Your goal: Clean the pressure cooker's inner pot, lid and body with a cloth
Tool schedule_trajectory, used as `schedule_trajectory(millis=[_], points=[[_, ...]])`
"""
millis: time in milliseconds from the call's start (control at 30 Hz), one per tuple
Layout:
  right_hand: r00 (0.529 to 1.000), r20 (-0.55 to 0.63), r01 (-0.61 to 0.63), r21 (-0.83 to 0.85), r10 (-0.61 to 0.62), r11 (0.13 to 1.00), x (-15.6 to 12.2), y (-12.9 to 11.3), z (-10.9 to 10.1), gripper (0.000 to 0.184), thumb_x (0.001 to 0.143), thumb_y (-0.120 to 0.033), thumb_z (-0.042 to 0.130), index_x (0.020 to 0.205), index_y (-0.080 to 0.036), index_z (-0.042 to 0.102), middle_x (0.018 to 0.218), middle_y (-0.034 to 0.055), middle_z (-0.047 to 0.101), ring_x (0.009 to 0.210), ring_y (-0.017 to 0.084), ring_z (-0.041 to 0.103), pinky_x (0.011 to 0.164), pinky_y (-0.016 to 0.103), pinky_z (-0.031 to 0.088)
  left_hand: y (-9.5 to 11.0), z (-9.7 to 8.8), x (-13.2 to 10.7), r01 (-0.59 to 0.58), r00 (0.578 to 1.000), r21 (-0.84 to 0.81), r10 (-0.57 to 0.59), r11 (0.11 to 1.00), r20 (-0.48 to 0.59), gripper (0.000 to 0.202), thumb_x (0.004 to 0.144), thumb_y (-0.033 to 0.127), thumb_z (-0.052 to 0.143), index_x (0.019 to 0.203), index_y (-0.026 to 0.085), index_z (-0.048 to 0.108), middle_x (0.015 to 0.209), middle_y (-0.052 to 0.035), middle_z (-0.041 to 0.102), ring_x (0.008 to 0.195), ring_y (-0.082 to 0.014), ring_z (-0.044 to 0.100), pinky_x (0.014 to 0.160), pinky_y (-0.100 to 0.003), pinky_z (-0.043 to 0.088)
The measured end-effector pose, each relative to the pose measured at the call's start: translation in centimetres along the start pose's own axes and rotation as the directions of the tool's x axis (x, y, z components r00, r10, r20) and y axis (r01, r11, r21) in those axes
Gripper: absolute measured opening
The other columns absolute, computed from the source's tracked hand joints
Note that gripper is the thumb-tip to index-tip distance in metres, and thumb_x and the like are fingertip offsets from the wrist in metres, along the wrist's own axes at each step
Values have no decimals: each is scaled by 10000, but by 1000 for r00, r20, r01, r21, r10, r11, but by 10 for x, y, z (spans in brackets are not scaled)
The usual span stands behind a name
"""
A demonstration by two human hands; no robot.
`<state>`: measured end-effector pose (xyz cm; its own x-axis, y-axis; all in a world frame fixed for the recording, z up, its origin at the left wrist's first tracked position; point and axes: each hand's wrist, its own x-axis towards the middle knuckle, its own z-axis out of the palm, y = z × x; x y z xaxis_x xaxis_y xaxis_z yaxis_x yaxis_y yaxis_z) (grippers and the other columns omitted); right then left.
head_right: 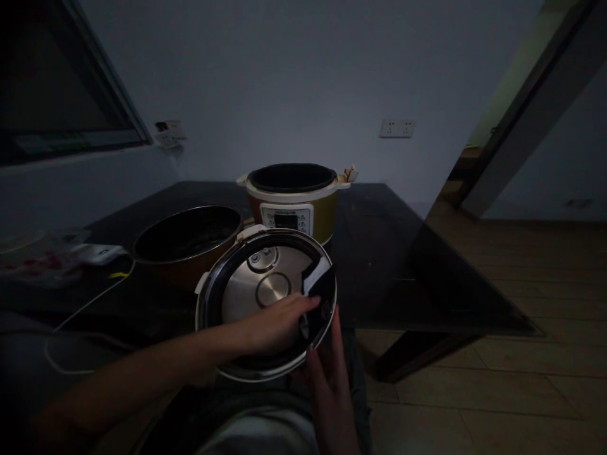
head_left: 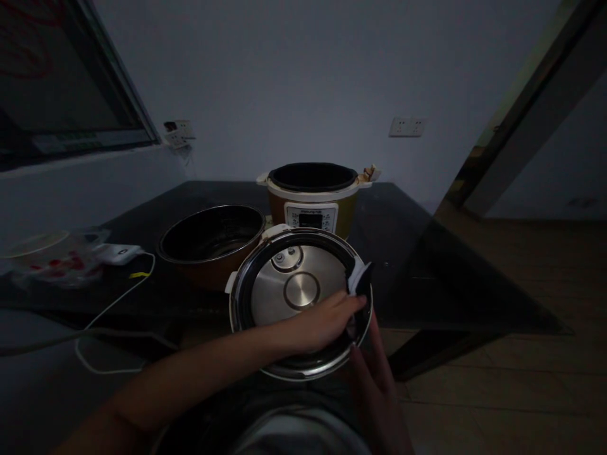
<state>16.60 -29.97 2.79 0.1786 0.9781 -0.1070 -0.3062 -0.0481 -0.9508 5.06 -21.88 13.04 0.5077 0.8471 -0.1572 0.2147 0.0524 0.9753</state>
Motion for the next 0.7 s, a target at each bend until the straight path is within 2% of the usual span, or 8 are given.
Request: schedule_trajectory(millis=[100,200,300,400,467,567,700], points=[[1000,2,-1,29,1,1000,0,2,2,748,808,-484,688,1467,-403,343,1597,-38,247,1448,266,285,1017,394,490,1,3,15,93,988,-157,-111,983,-110,249,873,382,478,866,172,612,920,-65,644,933,-220,570,877,-329,429],[1000,9,-12,88,11,996,0,3,4,747,814,-464,690,1467,-422,330,1595,-31,254,1431,269,324,1017,410,488,-1,5,23,49,981,-264,-96,963,-171,225,864,363,489,867,176,613,961,-63,648,1000,-219,562,931,-328,405],[998,58,-34,122,27,992,0,4,5,758,830,-460,677,1479,-442,285,1595,-27,256,1421,264,346,989,410,509,-3,3,21,50,978,-226,-93,973,-185,214,865,359,481,834,184,600,922,-52,634,966,-216,558,917,-326,401],[999,46,-15,102,11,995,2,6,3,768,822,-462,684,1479,-439,289,1592,-25,269,1408,268,372,946,383,539,0,1,11,59,994,-66,-65,996,-84,224,870,368,486,788,194,601,848,-28,603,921,-212,548,903,-324,401],[1000,11,-5,80,5,997,3,9,1,790,801,-465,703,1482,-413,306,1569,-2,329,1363,280,442,911,366,558,4,1,2,1,998,28,-2,1000,62,207,879,326,470,783,199,603,829,-17,594,906,-200,546,904,-306,404],[999,-6,-31,74,32,997,4,13,-2,838,793,-490,702,1505,-358,281,1502,59,447,1269,290,546,837,353,585,9,-1,-9,-115,972,107,90,988,215,196,890,271,405,833,197,578,876,-27,591,916,-195,539,902,-298,410],[998,-19,-60,129,63,990,3,12,0,879,769,-478,733,1509,-344,276,1482,75,474,1260,269,557,826,337,582,9,-3,-21,-48,949,146,-1,988,314,195,902,321,368,900,190,512,870,-25,534,822,-178,512,772,-297,447]])
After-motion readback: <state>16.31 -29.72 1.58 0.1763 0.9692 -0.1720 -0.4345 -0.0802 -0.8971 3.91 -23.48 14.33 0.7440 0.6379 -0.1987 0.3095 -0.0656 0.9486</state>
